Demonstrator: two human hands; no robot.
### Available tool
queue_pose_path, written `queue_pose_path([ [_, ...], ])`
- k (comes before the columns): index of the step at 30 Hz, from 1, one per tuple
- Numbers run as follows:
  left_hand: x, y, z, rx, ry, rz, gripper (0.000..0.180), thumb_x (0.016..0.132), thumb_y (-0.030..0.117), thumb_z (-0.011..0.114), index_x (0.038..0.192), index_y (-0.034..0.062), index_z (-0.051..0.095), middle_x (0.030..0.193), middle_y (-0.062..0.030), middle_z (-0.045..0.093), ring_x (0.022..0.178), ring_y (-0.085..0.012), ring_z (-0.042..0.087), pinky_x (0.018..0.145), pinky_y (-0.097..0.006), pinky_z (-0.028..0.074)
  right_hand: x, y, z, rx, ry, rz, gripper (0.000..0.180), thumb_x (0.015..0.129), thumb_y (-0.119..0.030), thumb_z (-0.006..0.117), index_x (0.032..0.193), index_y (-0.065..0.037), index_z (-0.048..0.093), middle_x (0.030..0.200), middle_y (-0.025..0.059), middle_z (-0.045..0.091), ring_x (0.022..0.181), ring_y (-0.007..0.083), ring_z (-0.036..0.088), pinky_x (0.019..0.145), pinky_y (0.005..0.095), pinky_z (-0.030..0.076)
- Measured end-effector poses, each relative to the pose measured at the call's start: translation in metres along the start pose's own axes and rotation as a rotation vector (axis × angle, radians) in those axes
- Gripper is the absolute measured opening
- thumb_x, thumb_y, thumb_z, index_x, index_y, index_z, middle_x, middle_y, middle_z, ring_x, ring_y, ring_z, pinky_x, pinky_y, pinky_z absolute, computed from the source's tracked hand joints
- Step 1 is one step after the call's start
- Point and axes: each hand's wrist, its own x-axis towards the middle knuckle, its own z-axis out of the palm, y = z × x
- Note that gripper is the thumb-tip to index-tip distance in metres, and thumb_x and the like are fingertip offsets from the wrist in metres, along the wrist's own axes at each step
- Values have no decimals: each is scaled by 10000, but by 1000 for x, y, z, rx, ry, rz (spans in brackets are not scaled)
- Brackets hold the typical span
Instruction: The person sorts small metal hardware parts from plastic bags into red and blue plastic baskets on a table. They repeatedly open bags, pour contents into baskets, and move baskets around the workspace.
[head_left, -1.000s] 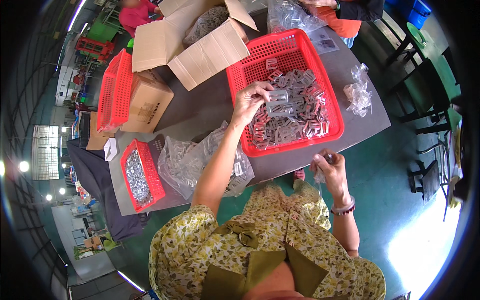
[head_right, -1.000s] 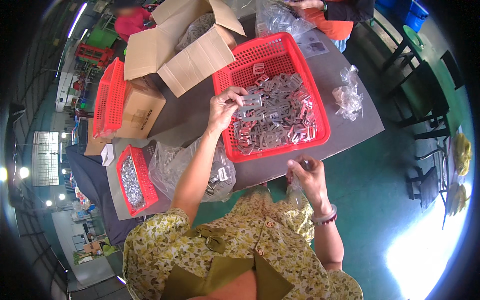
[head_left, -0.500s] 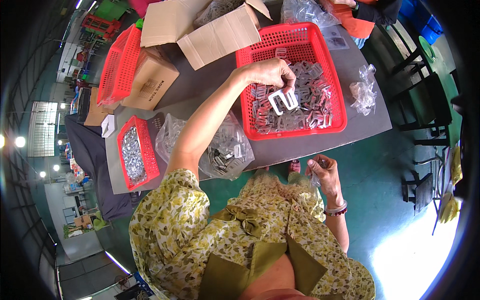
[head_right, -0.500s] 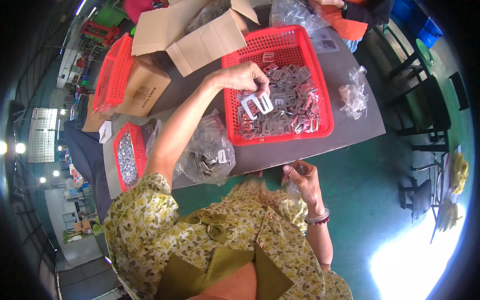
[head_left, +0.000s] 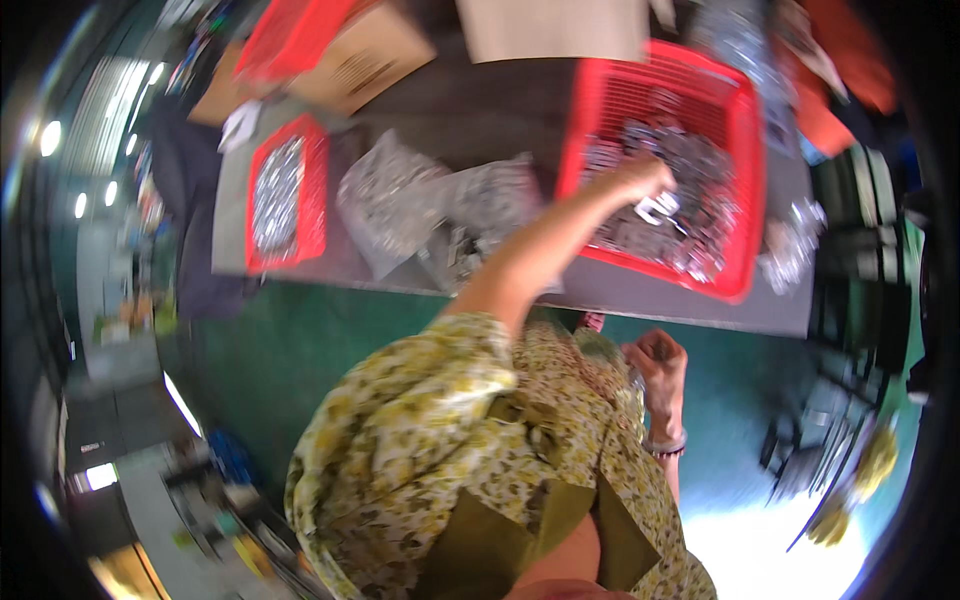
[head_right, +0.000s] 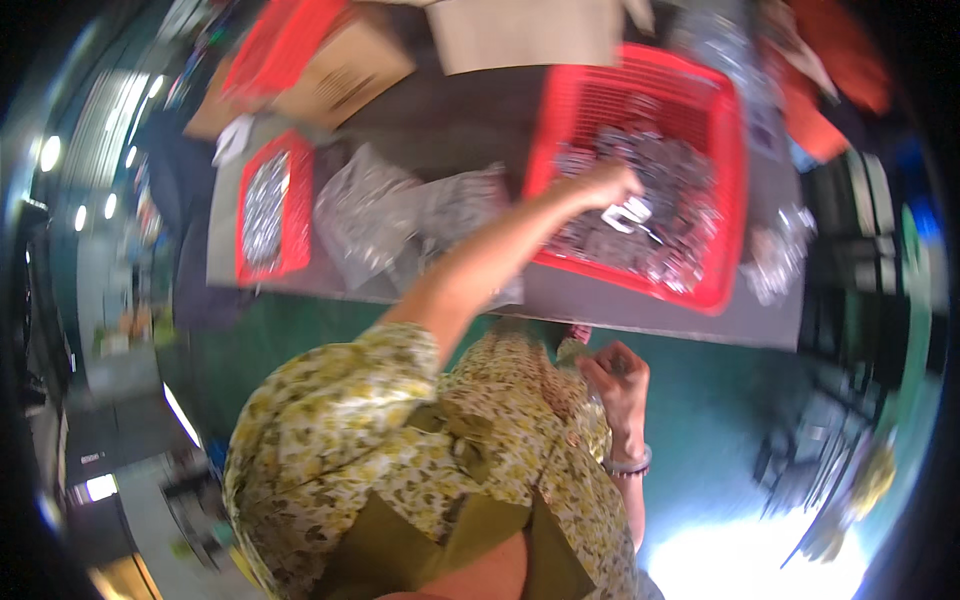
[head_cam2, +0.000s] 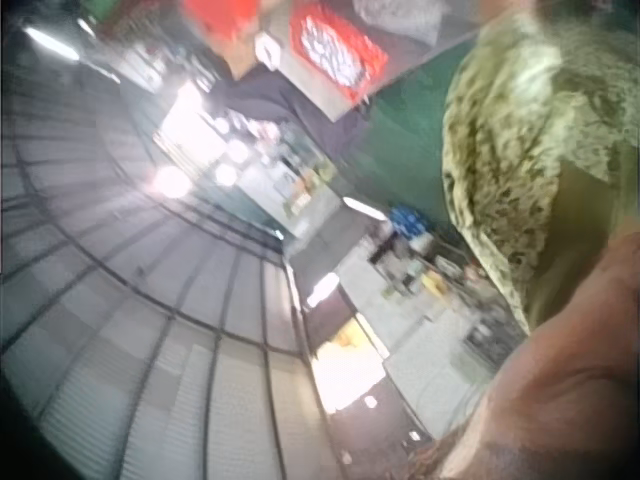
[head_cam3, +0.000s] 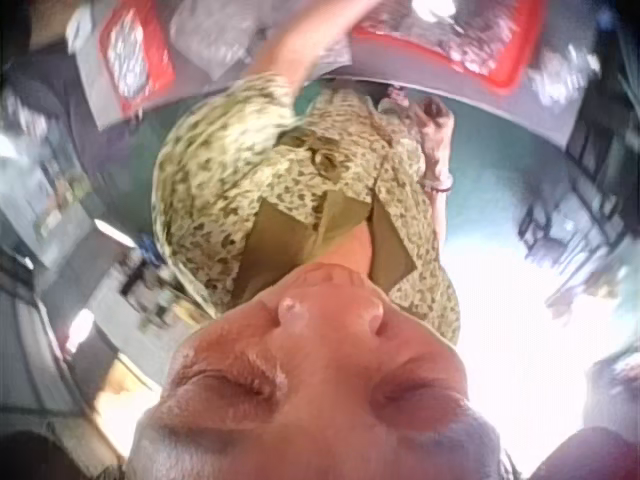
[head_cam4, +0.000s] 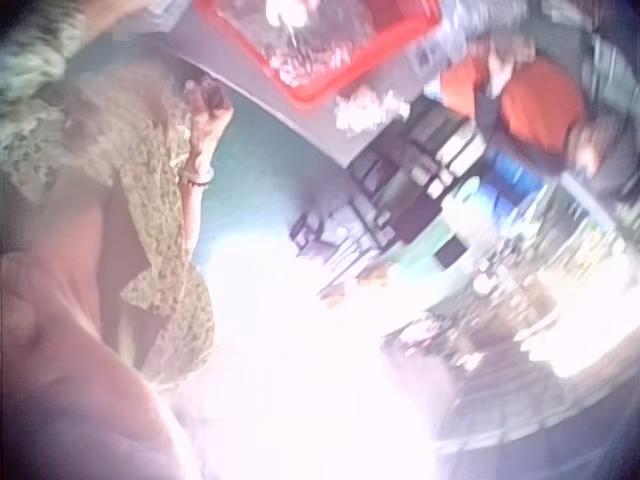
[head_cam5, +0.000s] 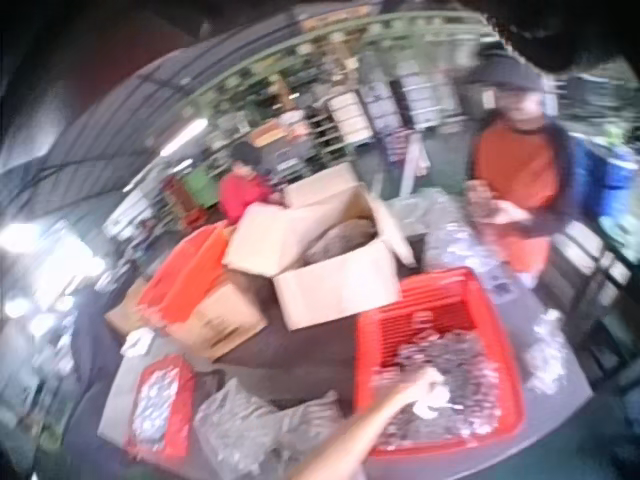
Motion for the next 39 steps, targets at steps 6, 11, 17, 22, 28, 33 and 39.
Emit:
queue_pose_path([
  [6, -124, 56, -21, -54, 584, -83, 280, 751, 0, 595, 988, 125, 676, 1234, -140, 547, 1178, -319, 495, 963, -433, 426, 28, 15, 24, -42, -151, 56, 295, 787, -51, 722, 638, -56, 467, 585, 13, 538, 545, 64, 514, 432, 217, 353],
  [11, -291, 6, -140, 214, 744, -346, 248, 773, 44, 641, 1010, 114, 665, 1194, -115, 571, 1127, -311, 507, 962, -428, 414, 65, 26, 50, -758, -206, -141, 349, 767, -198, 773, 658, 3, 509, 527, 58, 489, 489, 125, 505, 453, 306, 366],
  [17, -407, -49, -204, 236, 230, -975, 567, 789, 289, 692, 1304, 121, 523, 1284, -138, 536, 1216, -344, 454, 1025, -432, 376, 95, 57, 83, -839, -247, -29, 517, 879, -453, 590, 751, 48, 597, 546, 147, 490, 488, 223, 503, 527, 381, 399],
  [22, -478, -120, -246, 108, 723, -1065, 586, 804, 365, 687, 1296, 97, 515, 1253, -200, 529, 1186, -409, 445, 998, -471, 373, 99, 38, 115, -825, -143, 149, 475, 926, -360, 531, 685, 45, 588, 494, 119, 482, 458, 179, 507, 496, 358, 399],
  [28, -436, -185, -182, 201, 635, -893, 807, 779, 368, 717, 1433, 154, 296, 1311, -268, 445, 1222, -423, 411, 997, -540, 365, 85, 48, 120, -784, 35, 90, 402, 939, -258, 484, 662, 23, 553, 489, 93, 483, 437, 167, 478, 474, 350, 380],
  [33, -444, -250, -181, 139, 280, -1178, 646, 789, 285, 707, 1341, 129, 409, 1253, -251, 511, 1138, -403, 527, 911, -511, 448, 37, -58, 172, -675, 1, 46, 322, 924, -193, 543, 674, 10, 530, 502, 14, 438, 468, 95, 404, 452, 302, 303],
  [39, -471, -246, -184, 138, 511, -996, 232, 852, 217, 617, 975, 22, 645, 1033, -184, 633, 1023, -412, 588, 835, -475, 493, 84, -90, 265, -806, 27, -306, 318, 886, -139, 631, 648, 7, 480, 499, 6, 410, 495, 80, 324, 444, 289, 280],
])
